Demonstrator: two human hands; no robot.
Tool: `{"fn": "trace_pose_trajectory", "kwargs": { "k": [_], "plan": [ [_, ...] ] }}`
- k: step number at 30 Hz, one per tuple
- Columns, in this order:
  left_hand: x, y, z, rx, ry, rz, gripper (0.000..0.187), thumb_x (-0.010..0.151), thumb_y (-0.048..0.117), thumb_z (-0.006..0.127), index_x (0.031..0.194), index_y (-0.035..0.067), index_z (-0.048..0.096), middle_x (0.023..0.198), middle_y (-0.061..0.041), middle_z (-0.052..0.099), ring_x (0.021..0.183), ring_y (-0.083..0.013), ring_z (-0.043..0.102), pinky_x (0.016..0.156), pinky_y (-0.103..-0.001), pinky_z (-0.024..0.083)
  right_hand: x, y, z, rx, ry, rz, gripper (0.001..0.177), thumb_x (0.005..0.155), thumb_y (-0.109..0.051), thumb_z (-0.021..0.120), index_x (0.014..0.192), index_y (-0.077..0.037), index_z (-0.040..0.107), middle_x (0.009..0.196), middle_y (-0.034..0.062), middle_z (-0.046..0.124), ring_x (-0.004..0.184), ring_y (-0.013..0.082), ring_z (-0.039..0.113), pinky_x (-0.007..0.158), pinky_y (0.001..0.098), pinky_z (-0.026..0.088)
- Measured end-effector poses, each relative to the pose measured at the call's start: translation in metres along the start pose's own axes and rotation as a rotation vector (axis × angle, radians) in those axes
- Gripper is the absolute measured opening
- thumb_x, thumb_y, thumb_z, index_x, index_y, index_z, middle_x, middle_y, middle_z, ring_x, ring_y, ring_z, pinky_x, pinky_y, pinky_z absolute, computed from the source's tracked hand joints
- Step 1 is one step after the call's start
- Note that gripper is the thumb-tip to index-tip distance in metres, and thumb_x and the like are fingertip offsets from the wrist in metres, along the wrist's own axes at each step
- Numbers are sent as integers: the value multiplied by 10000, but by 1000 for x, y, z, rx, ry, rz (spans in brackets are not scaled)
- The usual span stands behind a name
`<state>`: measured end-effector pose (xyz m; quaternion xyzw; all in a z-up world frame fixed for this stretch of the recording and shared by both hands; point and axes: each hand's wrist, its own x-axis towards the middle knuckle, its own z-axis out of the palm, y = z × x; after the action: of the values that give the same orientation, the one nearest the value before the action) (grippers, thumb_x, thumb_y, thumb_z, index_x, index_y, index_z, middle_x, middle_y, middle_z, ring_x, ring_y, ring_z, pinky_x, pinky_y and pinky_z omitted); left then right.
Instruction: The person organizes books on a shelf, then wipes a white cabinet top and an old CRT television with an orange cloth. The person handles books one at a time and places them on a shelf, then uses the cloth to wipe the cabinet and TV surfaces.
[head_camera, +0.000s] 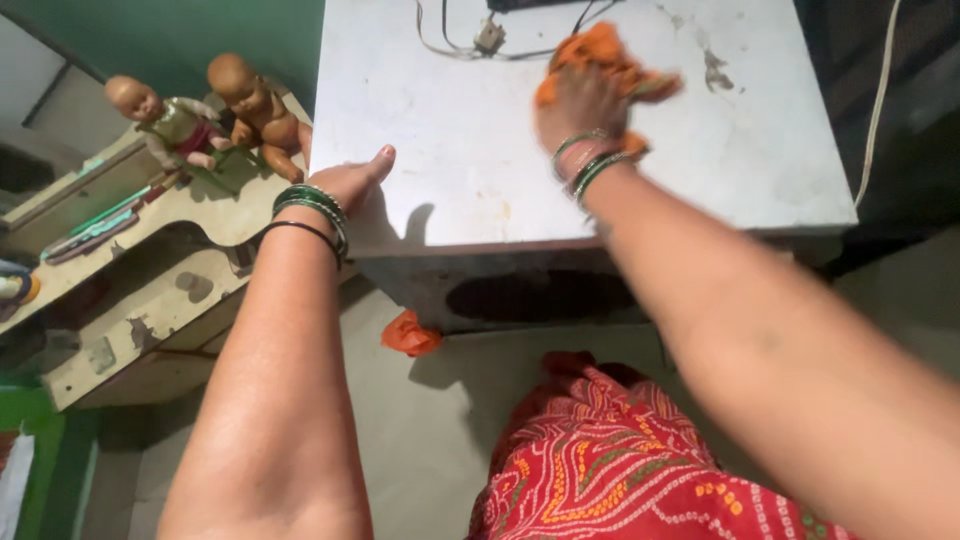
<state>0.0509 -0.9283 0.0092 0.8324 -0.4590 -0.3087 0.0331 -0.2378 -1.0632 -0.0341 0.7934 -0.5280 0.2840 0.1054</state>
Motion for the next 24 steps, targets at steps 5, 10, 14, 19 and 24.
{"fn": "trace_pose_trajectory", "kwargs": {
  "k": [5, 10, 14, 19, 24],
  "plan": [
    [26, -8, -11, -269, -39, -91, 950, 876, 794, 481, 1515, 93, 437, 1478, -203, 515, 1397, -361, 478, 1157, -451, 362, -29, -90, 23, 614, -428, -459, 502, 988, -355, 548, 1342, -7, 622, 1460, 240, 487, 1404, 403, 329, 1193, 531, 159],
    [62, -13, -28, 45, 27, -17, 861, 1001, 732, 345, 1324, 25, 714, 1270, -246, 729, 1221, -412, 668, 1078, -491, 486, 8, -107, 16, 555, -637, -719, 564, 807, -338, 604, 1333, -139, 648, 1529, 156, 447, 1467, 348, 301, 1196, 474, 179],
    [77, -24, -8, 12, 373, 50, 735, 958, 619, 495, 1453, 78, 544, 1310, -241, 663, 1247, -409, 604, 1098, -474, 436, 48, -109, 12, 370, -685, -341, 514, 947, -394, 518, 1415, -207, 621, 1542, 131, 475, 1490, 330, 355, 1243, 506, 239],
    [87, -14, 8, -89, 548, 110, 843, 932, 613, 537, 1582, 108, 358, 1423, -263, 574, 1263, -461, 565, 1082, -488, 438, 69, -124, 28, 295, -792, -781, 530, 902, -416, 555, 1420, -303, 562, 1651, 100, 266, 1538, 319, 166, 1225, 506, 129],
    [80, 4, -3, -194, 455, -5, 1074, 876, 752, 554, 1631, 93, 171, 1495, -317, 467, 1350, -469, 489, 1127, -463, 387, 94, -131, 63, 328, -683, -364, 562, 960, -460, 503, 1487, -266, 474, 1606, 119, 325, 1511, 334, 228, 1243, 532, 116]
  ]
}}
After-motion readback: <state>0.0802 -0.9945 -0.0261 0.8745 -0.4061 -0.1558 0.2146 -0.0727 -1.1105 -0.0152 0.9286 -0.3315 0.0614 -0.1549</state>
